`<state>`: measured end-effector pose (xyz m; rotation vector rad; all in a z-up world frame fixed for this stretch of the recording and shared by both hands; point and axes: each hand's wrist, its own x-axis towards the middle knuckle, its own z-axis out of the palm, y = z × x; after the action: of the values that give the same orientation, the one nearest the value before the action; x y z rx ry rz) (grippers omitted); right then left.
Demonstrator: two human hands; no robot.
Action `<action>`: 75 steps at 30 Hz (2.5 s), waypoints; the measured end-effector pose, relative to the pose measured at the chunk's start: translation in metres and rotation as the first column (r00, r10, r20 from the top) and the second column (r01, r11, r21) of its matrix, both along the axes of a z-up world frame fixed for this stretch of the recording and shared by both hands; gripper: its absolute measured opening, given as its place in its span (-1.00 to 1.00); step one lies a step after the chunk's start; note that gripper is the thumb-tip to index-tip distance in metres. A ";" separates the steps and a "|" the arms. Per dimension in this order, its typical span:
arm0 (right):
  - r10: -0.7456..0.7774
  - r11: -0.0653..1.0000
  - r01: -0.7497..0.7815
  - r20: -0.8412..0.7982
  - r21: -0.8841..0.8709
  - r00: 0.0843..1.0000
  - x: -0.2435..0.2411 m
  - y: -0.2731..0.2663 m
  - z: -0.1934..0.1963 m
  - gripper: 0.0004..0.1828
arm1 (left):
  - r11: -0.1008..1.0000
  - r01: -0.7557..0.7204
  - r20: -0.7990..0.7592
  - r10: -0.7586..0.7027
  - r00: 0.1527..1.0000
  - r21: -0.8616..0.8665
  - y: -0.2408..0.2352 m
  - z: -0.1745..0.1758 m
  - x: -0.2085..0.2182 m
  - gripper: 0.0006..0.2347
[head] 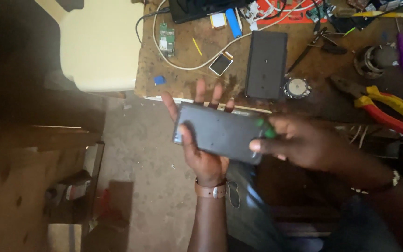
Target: The person uses a green screwdriver to remove screws from the back of a black electronic device. They then use a yellow and red screwdriver to remove another screw. Finally, they use pliers to manipulate a small metal piece.
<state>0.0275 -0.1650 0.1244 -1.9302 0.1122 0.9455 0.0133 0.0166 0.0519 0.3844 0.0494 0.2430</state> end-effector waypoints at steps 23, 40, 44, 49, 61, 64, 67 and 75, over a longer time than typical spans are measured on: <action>-0.162 0.970 0.241 0.773 0.012 0.613 0.052 -0.056 -0.021 -0.84 | 0.935 0.328 -0.080 -0.340 0.937 -0.132 0.001 -0.012 -0.005 -0.32; -0.004 0.993 0.100 0.810 -0.068 0.587 0.056 -0.054 -0.025 -0.71 | 0.905 0.379 -0.038 -0.393 0.919 -0.195 -0.003 -0.014 -0.006 -0.34; -0.058 0.991 0.129 0.792 -0.027 0.607 0.054 -0.051 -0.024 -0.77 | 0.912 0.366 -0.090 -0.387 0.918 -0.187 -0.004 -0.011 -0.005 -0.36; -0.026 0.991 0.120 0.794 -0.060 0.607 0.056 -0.053 -0.025 -0.76 | 0.906 0.376 -0.102 -0.400 0.911 -0.195 -0.006 -0.014 -0.006 -0.40; -0.321 0.938 0.320 0.675 0.131 0.664 0.039 -0.055 -0.012 -0.88 | 0.848 0.428 -0.004 -0.452 0.892 -0.313 -0.010 -0.030 -0.012 -0.40; -0.481 0.874 0.401 0.605 0.274 0.635 0.029 -0.059 -0.023 -0.94 | 0.818 0.483 0.015 -0.504 0.863 -0.313 -0.014 -0.030 -0.013 -0.29; -0.571 0.810 0.306 0.553 0.501 0.607 0.017 -0.061 -0.027 -0.83 | 0.777 0.550 0.045 -0.565 0.824 -0.306 -0.016 -0.025 -0.013 -0.29; -0.133 0.961 0.259 0.654 -0.098 0.744 0.001 -0.009 0.042 -0.86 | 0.784 0.580 0.034 -0.588 0.808 -0.220 -0.018 -0.015 -0.012 -0.22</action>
<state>0.0288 -0.1736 0.1665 -2.2613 -0.0022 0.0887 0.0014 -0.0012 0.0370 0.1651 -0.0100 -0.3906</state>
